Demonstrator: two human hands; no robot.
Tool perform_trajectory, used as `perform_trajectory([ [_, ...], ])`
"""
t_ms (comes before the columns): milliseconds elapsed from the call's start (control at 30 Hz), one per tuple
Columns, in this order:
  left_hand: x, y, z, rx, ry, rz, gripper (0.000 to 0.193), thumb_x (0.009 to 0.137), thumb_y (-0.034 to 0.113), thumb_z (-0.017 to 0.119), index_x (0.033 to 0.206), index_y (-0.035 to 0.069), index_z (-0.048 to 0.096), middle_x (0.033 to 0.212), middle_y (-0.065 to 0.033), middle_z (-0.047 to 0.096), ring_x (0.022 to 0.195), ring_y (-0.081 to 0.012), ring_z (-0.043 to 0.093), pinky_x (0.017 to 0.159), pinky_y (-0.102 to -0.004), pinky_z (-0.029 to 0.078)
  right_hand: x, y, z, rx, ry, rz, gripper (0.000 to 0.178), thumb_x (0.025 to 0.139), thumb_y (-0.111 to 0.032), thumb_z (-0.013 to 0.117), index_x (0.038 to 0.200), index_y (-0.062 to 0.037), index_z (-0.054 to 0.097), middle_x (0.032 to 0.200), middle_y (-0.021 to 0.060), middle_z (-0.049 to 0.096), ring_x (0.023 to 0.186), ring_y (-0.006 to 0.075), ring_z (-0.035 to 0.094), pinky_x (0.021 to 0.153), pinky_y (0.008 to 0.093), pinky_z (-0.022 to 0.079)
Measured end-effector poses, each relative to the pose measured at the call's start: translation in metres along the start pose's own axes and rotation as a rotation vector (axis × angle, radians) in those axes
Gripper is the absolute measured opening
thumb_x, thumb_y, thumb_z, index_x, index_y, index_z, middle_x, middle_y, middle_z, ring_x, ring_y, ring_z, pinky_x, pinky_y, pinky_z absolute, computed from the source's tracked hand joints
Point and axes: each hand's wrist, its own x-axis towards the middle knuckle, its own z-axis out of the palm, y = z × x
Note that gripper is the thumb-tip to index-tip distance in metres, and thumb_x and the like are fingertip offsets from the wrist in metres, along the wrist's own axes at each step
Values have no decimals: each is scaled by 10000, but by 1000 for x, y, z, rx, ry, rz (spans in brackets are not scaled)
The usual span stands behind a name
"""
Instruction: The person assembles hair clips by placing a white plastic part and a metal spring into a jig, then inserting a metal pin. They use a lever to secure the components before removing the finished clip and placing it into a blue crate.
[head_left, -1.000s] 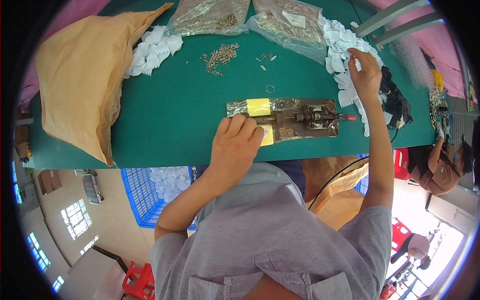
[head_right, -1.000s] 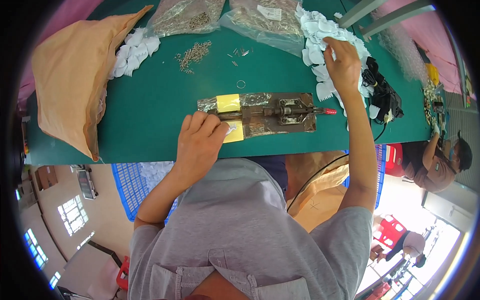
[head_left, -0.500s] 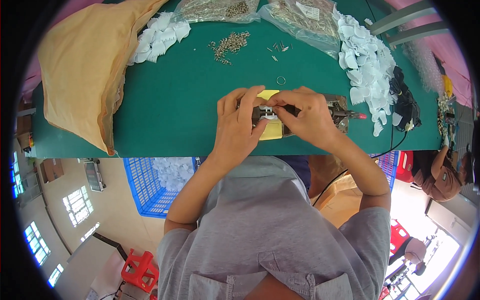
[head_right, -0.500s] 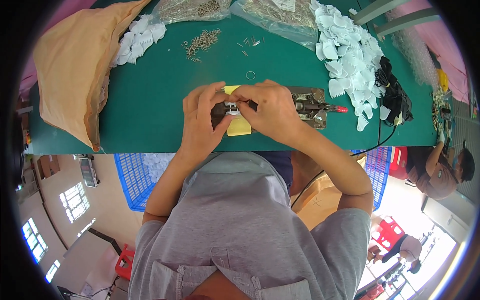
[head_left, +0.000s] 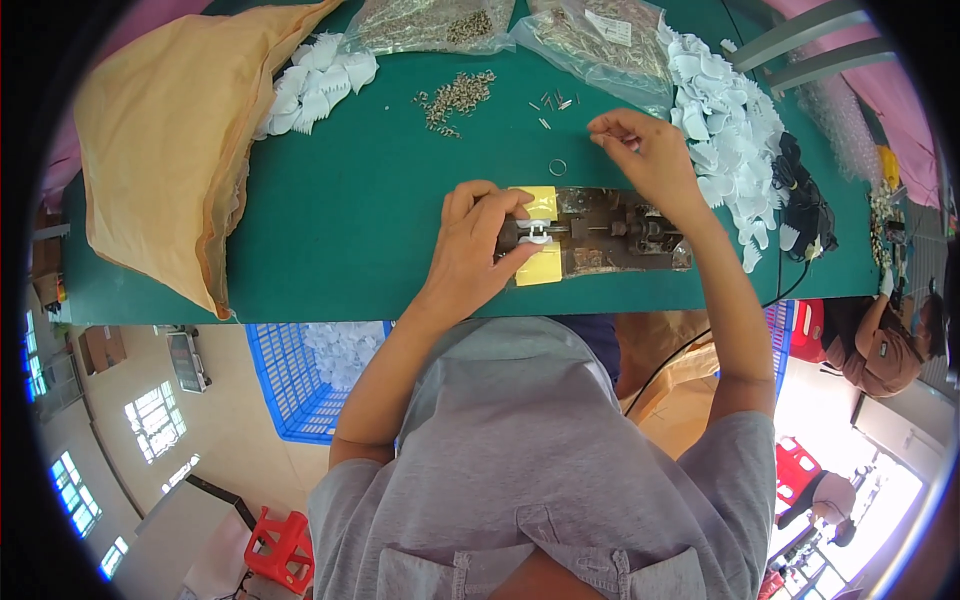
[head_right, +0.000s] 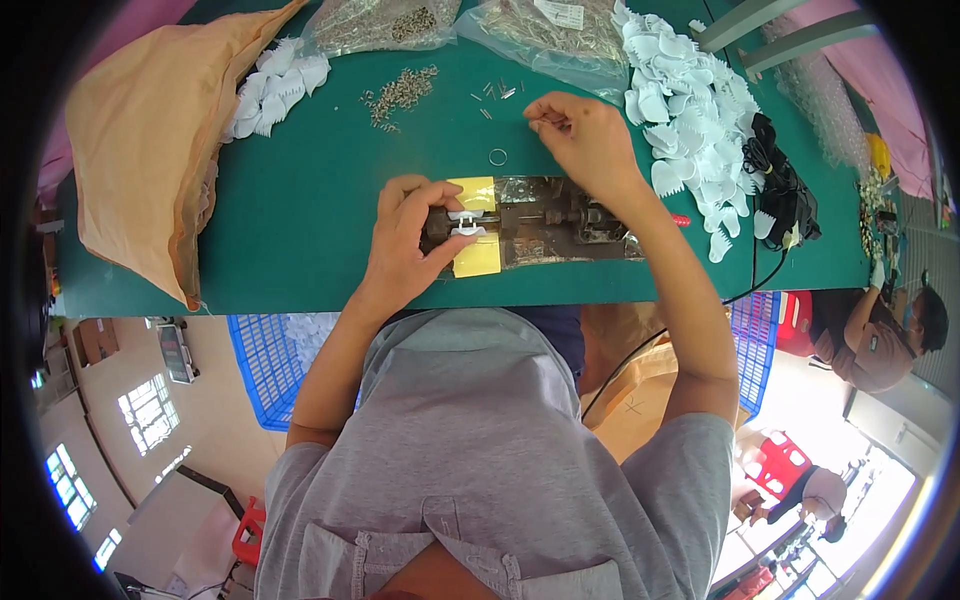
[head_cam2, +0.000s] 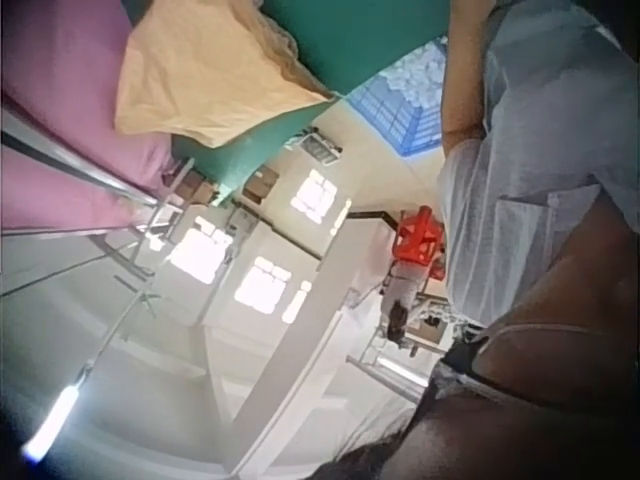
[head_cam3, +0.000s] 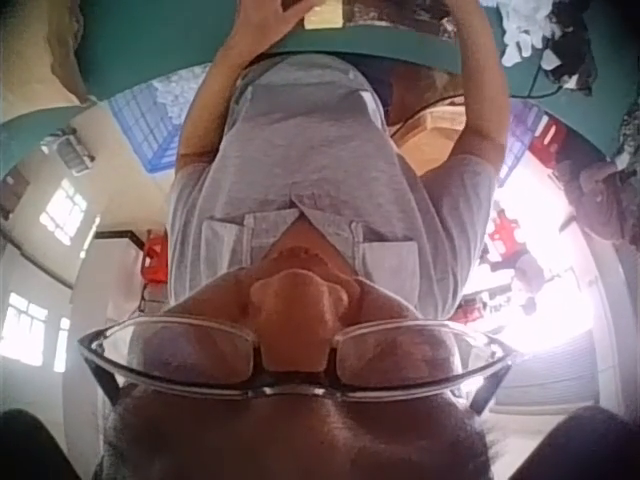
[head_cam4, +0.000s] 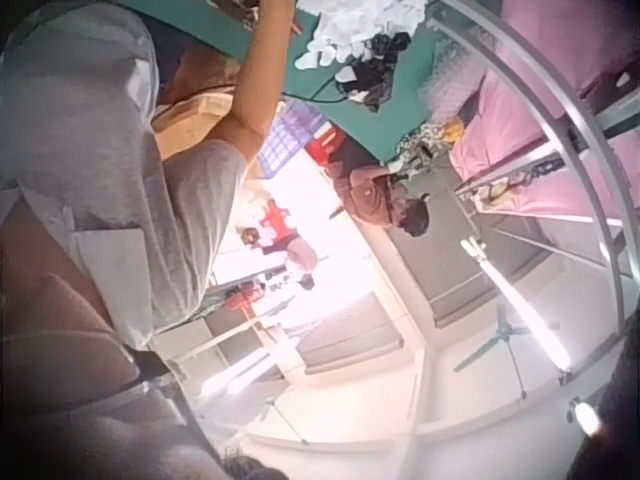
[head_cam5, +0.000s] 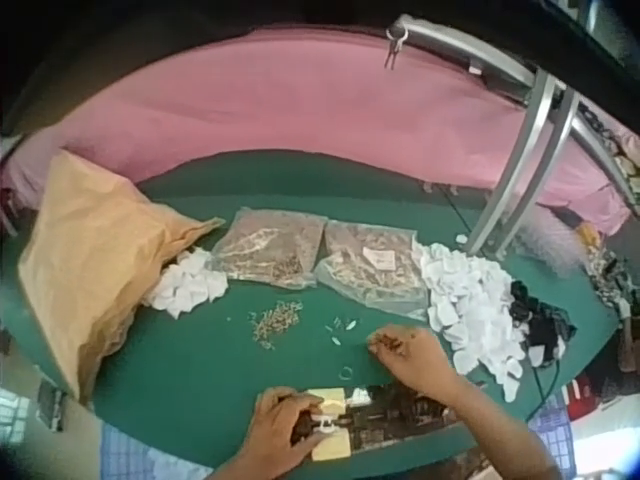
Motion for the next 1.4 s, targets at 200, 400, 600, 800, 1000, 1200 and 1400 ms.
perform_trajectory([
  [200,-3,-8,8,-109,63,9,504,786,63,884,1225,41,637,1088,-101,644,1029,-234,618,890,-353,531,41,33,16,-213,-68,-114,133,913,-123,702,1029,-95,761,1005,85,777,858,254,760,787,377,601],
  [400,-4,-11,6,-96,43,24,533,795,63,882,1256,49,615,1116,-100,602,1012,-219,631,892,-342,541,63,26,20,-442,-5,-71,120,909,-221,725,972,-129,769,1019,78,775,901,288,754,796,430,590],
  [600,-4,-9,7,-171,32,-23,566,794,58,880,1287,55,603,1121,-97,611,1028,-216,634,898,-337,544,72,40,23,-416,-74,156,210,894,-271,756,972,-76,765,885,102,771,856,283,758,769,394,586],
  [800,-4,-11,5,-74,30,21,577,796,50,876,1302,53,598,1167,-97,572,1015,-210,636,884,-343,549,40,7,8,-166,-204,29,189,893,-191,747,950,-14,714,883,119,756,823,224,733,787,347,582],
  [1000,-6,-12,8,-154,18,-55,621,798,35,868,1346,62,578,1170,-104,564,1035,-221,653,889,-350,560,-49,-64,3,111,-195,-199,306,842,18,751,1143,-39,739,898,39,758,880,187,678,782,314,568],
  [1200,-5,-14,9,-148,18,-31,663,789,23,870,1374,65,561,1182,-112,582,1042,-223,654,900,-346,557,-58,-58,10,45,-154,-248,251,819,19,768,1061,-41,752,910,49,753,888,236,649,777,358,553],
  [1400,-5,-13,8,-116,17,-7,668,791,23,868,1380,76,558,1164,-109,607,1046,-222,642,897,-345,554,-56,-62,13,-84,-156,-389,230,799,1,791,1021,-39,745,865,63,717,855,261,639,763,385,525],
])
